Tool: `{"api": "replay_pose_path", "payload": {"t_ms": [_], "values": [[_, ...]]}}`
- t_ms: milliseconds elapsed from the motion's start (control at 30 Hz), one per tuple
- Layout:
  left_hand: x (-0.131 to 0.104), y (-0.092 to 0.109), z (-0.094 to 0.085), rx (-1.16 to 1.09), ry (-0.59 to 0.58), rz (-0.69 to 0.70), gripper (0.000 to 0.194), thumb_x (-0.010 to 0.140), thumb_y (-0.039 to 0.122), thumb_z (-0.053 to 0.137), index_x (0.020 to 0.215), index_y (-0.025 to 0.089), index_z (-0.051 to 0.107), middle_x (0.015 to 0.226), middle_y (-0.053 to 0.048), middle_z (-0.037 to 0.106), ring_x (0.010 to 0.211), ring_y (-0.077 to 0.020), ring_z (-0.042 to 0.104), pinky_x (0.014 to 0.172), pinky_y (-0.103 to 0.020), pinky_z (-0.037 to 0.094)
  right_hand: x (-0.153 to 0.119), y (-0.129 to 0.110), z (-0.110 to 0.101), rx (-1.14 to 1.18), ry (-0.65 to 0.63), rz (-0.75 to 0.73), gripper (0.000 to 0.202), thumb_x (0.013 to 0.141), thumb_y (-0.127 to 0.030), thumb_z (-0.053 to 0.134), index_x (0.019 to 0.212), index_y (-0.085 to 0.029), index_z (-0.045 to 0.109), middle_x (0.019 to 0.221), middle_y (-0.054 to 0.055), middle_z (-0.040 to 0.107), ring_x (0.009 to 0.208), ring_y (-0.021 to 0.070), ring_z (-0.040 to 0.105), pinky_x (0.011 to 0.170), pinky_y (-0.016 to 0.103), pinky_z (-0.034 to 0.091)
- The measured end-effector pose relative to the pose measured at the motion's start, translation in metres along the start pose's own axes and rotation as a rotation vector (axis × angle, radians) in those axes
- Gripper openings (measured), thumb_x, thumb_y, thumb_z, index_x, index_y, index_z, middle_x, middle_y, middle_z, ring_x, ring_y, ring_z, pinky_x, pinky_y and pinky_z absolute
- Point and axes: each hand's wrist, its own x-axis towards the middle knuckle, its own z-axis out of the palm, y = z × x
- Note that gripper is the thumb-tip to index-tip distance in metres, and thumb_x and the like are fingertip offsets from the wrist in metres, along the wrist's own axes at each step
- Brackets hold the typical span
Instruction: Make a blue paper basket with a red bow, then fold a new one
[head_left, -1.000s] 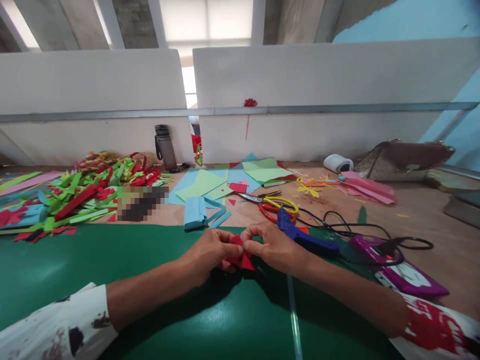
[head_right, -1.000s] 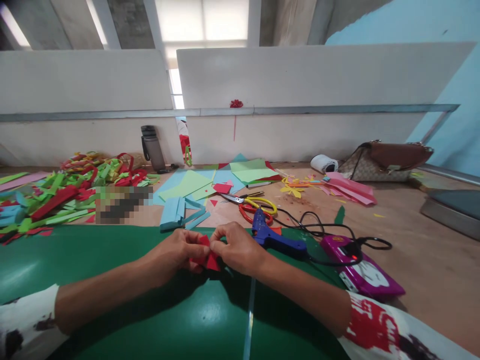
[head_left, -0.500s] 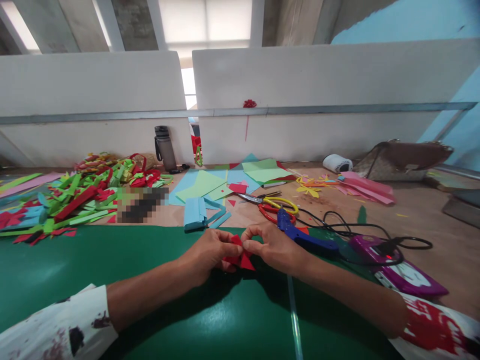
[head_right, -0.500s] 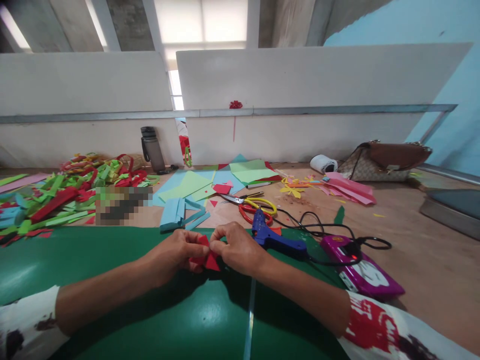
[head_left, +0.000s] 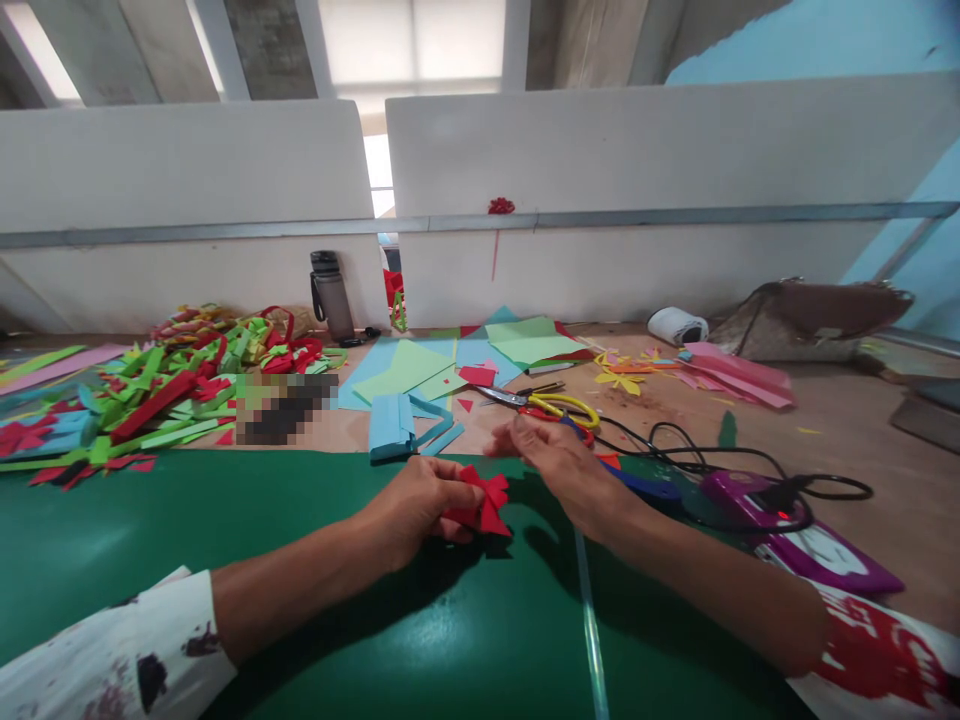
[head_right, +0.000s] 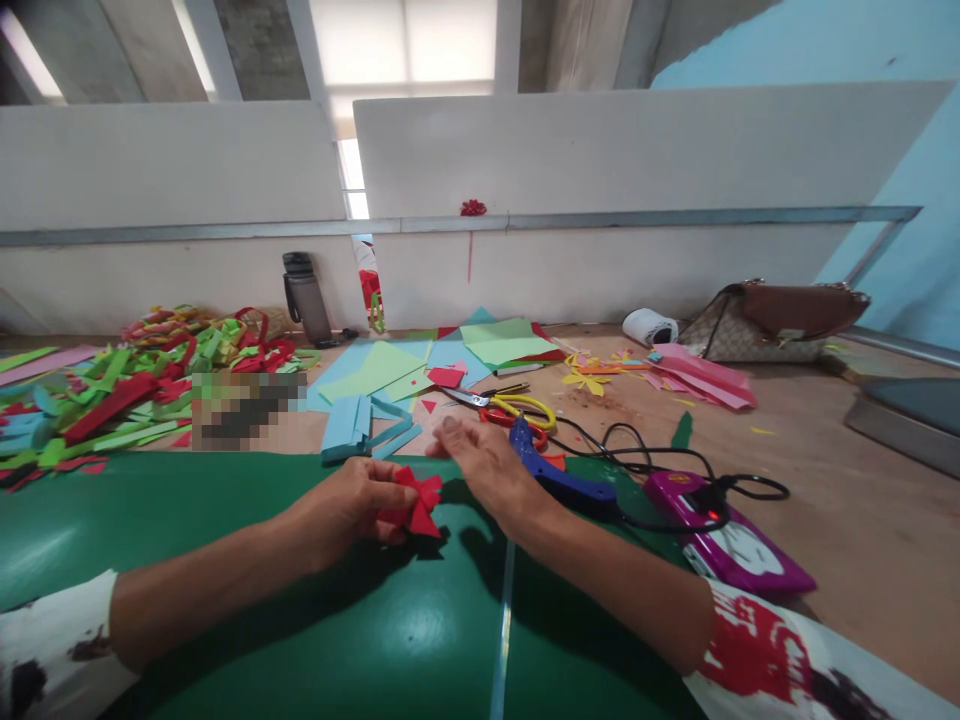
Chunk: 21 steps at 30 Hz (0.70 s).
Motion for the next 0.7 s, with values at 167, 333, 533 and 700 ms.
{"api": "replay_pose_path", "payload": {"t_ms": [167, 333, 533, 700], "values": [[0.003, 0.0, -0.003, -0.05, -0.016, 0.028, 0.021, 0.063, 0.024, 0.073, 0.076, 0.011, 0.061, 0.069, -0.007, 0.065, 0.06, -0.0139, 0.061, 0.053, -0.022, 0.046, 0.002, 0.0, -0.002, 0.073, 0.076, 0.018, 0.048, 0.076, -0.06, 0.054, 0.093, -0.016, 0.058, 0.084, 0.007, 0.065, 0.082, 0.0191, 0.061, 0.075, 0.032, 0.045], [0.004, 0.0, -0.005, -0.062, -0.03, 0.049, 0.024, 0.067, 0.026, 0.072, 0.083, 0.01, 0.063, 0.074, -0.009, 0.066, 0.06, -0.012, 0.059, 0.052, -0.02, 0.045, -0.004, 0.001, 0.008, 0.09, -0.09, 0.07, 0.054, 0.066, -0.031, 0.067, 0.114, -0.014, 0.048, 0.07, -0.003, 0.055, 0.062, 0.0123, 0.054, 0.057, 0.025, 0.041], [0.005, -0.002, -0.003, -0.039, -0.024, 0.068, 0.03, 0.063, 0.029, 0.077, 0.082, 0.01, 0.064, 0.075, -0.009, 0.067, 0.062, -0.0142, 0.061, 0.051, -0.02, 0.045, -0.005, 0.002, 0.014, 0.112, -0.09, 0.046, 0.053, 0.063, -0.014, 0.059, 0.114, -0.013, 0.045, 0.064, -0.007, 0.051, 0.051, 0.0075, 0.047, 0.049, 0.021, 0.036], [0.002, -0.002, 0.002, -0.007, -0.017, 0.094, 0.029, 0.061, 0.031, 0.078, 0.074, 0.01, 0.063, 0.073, -0.01, 0.067, 0.059, -0.0133, 0.059, 0.048, -0.019, 0.043, -0.004, 0.006, 0.014, 0.089, -0.098, 0.018, 0.05, 0.064, -0.011, 0.058, 0.113, -0.013, 0.046, 0.06, -0.008, 0.05, 0.05, 0.0069, 0.045, 0.046, 0.02, 0.034]]}}
